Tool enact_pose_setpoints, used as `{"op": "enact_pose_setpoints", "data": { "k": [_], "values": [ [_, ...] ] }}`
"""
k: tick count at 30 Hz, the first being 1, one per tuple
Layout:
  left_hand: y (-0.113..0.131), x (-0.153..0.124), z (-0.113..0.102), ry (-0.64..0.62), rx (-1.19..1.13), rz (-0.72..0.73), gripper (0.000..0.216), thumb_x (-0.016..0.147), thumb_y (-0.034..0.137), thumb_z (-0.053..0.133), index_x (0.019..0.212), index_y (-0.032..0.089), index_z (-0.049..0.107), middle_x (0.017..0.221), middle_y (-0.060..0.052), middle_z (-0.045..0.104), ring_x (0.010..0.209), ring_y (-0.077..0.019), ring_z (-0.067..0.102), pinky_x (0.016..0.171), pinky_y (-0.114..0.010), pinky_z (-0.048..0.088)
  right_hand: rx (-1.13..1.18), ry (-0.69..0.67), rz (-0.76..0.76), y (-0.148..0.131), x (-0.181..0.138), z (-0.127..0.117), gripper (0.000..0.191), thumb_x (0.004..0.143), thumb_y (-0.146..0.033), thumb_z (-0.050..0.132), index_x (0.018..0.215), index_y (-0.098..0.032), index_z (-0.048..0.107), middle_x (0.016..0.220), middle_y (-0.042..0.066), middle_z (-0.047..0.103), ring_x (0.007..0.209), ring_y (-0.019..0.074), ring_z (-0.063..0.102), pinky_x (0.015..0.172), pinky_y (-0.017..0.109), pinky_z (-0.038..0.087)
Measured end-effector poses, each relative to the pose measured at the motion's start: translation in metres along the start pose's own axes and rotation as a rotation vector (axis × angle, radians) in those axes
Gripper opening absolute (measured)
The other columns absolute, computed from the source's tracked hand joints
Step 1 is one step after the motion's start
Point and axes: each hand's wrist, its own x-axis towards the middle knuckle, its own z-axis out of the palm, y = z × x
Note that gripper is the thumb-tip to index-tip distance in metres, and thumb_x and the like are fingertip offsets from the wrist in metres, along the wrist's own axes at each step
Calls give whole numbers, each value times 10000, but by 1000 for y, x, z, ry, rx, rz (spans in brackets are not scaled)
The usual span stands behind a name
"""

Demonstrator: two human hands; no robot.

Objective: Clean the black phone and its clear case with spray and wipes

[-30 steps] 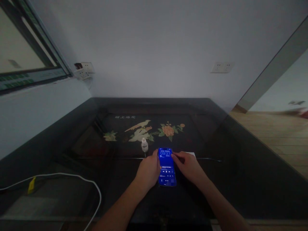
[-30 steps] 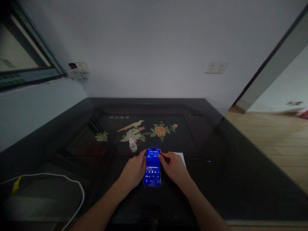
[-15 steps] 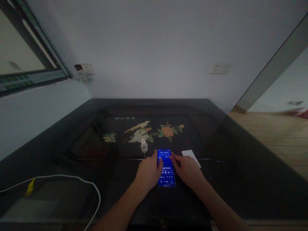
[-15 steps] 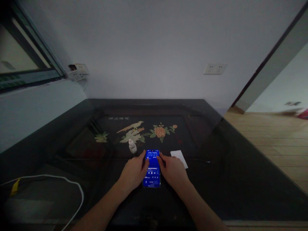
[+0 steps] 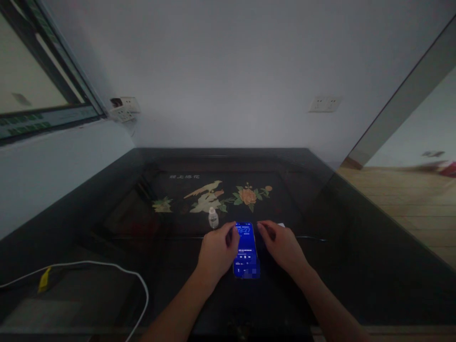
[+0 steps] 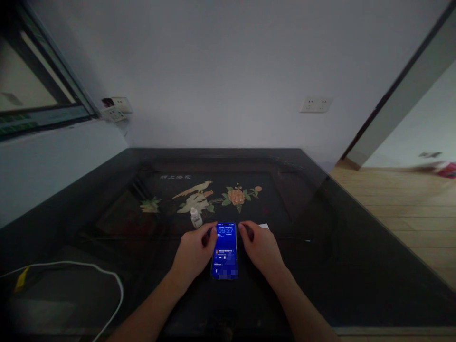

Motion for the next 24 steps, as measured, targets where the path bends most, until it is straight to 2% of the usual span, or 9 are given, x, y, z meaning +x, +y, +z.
{"op": "enact_pose_setpoints", "data": {
  "k": [3, 5, 8, 11, 17, 19, 22, 24],
  "values": [
    [2, -3, -6, -18, -126, 156, 402, 1033, 410, 410, 757, 202, 615, 610, 17, 551, 549, -119, 513, 581, -249, 351, 211, 35, 17, -3, 1, -6, 409, 986, -564, 497, 939, -227, 724, 700, 26, 690, 615, 197, 628, 582, 297, 449],
    [0, -4, -9, -52, -174, 231, 429, 1035, 404, 417, 671, 198, 511, 586, 34, 473, 533, -104, 454, 570, -249, 317, 320, 75, 45, -3, 2, -9, 425, 978, -580, 503, 874, -215, 695, 625, 4, 615, 557, 173, 570, 533, 277, 412],
    [-4, -1, -16, -108, -206, 317, 440, 1038, 395, 421, 647, 196, 445, 586, 42, 429, 537, -96, 425, 578, -249, 307, 402, 127, 92, 0, 5, -15, 441, 959, -600, 521, 812, -206, 653, 536, -33, 484, 492, 145, 476, 481, 256, 347],
    [-4, 8, -30, -124, -184, 366, 457, 1039, 396, 427, 631, 191, 458, 568, 44, 431, 525, -93, 428, 578, -251, 307, 407, 149, 112, 3, 8, -18, 444, 943, -606, 537, 802, -198, 641, 536, -39, 454, 491, 138, 455, 475, 248, 326],
    [4, 24, -59, 119, -115, 429, 442, 1035, 359, 436, 641, 184, 531, 572, 32, 471, 544, -96, 462, 604, -250, 333, 384, 109, 110, 8, 11, -13, 466, 930, -632, 533, 819, -195, 648, 556, -33, 471, 482, 134, 432, 457, 250, 302],
    [-2, 26, -57, 162, -72, 467, 427, 1026, 344, 442, 635, 185, 507, 566, 34, 449, 534, -95, 444, 597, -253, 324, 395, 102, 91, 12, 12, -9, 479, 927, -644, 531, 815, -193, 651, 547, -37, 462, 482, 134, 426, 461, 252, 298],
    [-17, 26, -43, 218, -14, 493, 425, 1011, 335, 438, 612, 189, 447, 553, 38, 405, 521, -96, 410, 579, -263, 292, 374, 136, 46, 17, 14, -4, 500, 923, -654, 532, 794, -188, 660, 545, -34, 464, 502, 139, 440, 486, 257, 308],
    [-24, 23, -32, 93, -16, 447, 431, 1016, 343, 432, 615, 186, 428, 548, 44, 401, 509, -89, 399, 570, -260, 279, 354, 155, 18, 20, 16, -2, 495, 928, -644, 536, 785, -188, 664, 556, -27, 482, 519, 141, 455, 503, 259, 318]
  ]
}}
